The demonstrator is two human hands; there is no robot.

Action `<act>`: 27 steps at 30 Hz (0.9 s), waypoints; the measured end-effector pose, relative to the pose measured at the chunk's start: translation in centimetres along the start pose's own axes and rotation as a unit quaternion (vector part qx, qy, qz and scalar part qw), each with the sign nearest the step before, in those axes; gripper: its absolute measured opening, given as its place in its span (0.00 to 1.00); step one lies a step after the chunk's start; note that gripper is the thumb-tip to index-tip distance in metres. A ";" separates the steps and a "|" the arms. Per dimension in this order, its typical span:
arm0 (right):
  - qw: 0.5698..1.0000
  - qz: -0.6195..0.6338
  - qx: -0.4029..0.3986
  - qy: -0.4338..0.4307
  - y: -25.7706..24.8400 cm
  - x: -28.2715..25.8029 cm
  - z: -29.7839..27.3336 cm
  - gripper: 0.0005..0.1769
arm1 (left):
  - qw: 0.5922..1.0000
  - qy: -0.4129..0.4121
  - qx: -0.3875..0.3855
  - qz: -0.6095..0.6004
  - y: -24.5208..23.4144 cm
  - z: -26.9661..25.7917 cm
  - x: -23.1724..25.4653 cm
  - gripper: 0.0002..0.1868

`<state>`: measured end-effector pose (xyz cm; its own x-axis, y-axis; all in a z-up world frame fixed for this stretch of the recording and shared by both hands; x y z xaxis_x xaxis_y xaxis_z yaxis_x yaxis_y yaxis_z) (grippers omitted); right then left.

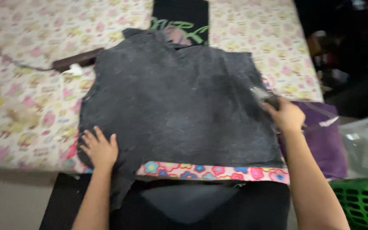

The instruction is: The person irons a t-shirt on an ironing board using a steam iron. The person spreads the shirt flat, sprays it with water from a spray bottle, and then presses the iron over various sections of the fabric before folding it.

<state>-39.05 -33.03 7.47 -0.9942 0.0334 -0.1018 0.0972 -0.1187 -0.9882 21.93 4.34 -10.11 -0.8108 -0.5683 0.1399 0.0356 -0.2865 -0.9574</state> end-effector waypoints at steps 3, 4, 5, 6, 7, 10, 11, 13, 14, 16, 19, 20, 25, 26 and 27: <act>0.977 0.027 -0.130 -0.168 1.5 -15.8 -7.6 0.28 | 0.998 -0.045 0.035 -0.025 -1.7 0.1 -1.1 0.42; 0.964 0.016 -0.173 -0.203 2.8 -20.2 -10.6 0.28 | 0.996 -0.070 0.037 -0.042 -2.3 0.1 -1.9 0.40; 0.943 -0.012 -0.184 -0.278 3.9 -25.2 -14.0 0.31 | 0.993 -0.096 0.038 -0.058 -3.0 0.1 -2.9 0.38; 0.924 0.006 -0.194 -0.329 4.9 -29.2 -17.4 0.30 | 0.989 -0.123 0.040 -0.075 -3.5 0.0 -4.0 0.36; 0.902 0.024 -0.204 -0.380 5.8 -32.9 -20.5 0.30 | 0.986 -0.135 0.023 -0.095 -3.3 0.5 -4.7 0.33; 0.874 0.057 -0.202 -0.438 8.5 -41.5 -26.1 0.28 | 0.982 -0.135 0.019 -0.131 -2.9 1.2 -6.7 0.23; 0.873 0.067 -0.193 -0.443 9.1 -43.7 -26.6 0.28 | 0.984 -0.111 0.057 -0.128 -3.4 1.5 -6.9 0.18; 0.873 0.077 -0.177 -0.448 9.9 -48.0 -26.2 0.28 | 0.977 -0.139 0.043 -0.157 -2.9 1.1 -8.6 0.20; 0.876 0.078 -0.173 -0.444 10.3 -49.6 -25.4 0.29 | 0.973 -0.150 0.037 -0.172 -2.7 0.9 -9.0 0.20; 0.893 0.046 -0.161 -0.418 11.2 -51.8 -22.8 0.28 | 0.965 -0.159 0.023 -0.208 -2.5 0.7 -10.0 0.18; 0.928 0.041 -0.124 -0.348 11.3 -54.2 -17.3 0.30 | 0.953 -0.149 0.009 -0.265 -2.1 1.0 -10.8 0.18; 0.938 0.037 -0.133 -0.318 11.5 -54.6 -15.6 0.30 | 0.948 -0.139 0.006 -0.285 -2.0 1.5 -10.8 0.18; 0.903 0.043 -0.200 -0.378 11.2 -55.3 -17.3 0.33 | 0.952 -0.137 -0.059 -0.268 1.3 8.9 -10.9 0.29; 0.888 0.036 -0.219 -0.402 11.1 -54.8 -19.2 0.33 | 0.940 -0.142 -0.046 -0.307 2.1 11.1 -10.9 0.29; 0.873 0.023 -0.214 -0.438 10.9 -54.4 -21.9 0.32 | 0.926 -0.147 -0.032 -0.347 2.8 13.2 -11.0 0.28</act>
Point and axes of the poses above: each hand's wrist, its own z-axis towards the middle knuckle, its own y-axis out of the palm, x = y × z, the point moved 10 cm from there along z, towards the middle knuckle, and after that the axes turned 11 degrees about y, right-handed, at the moved point
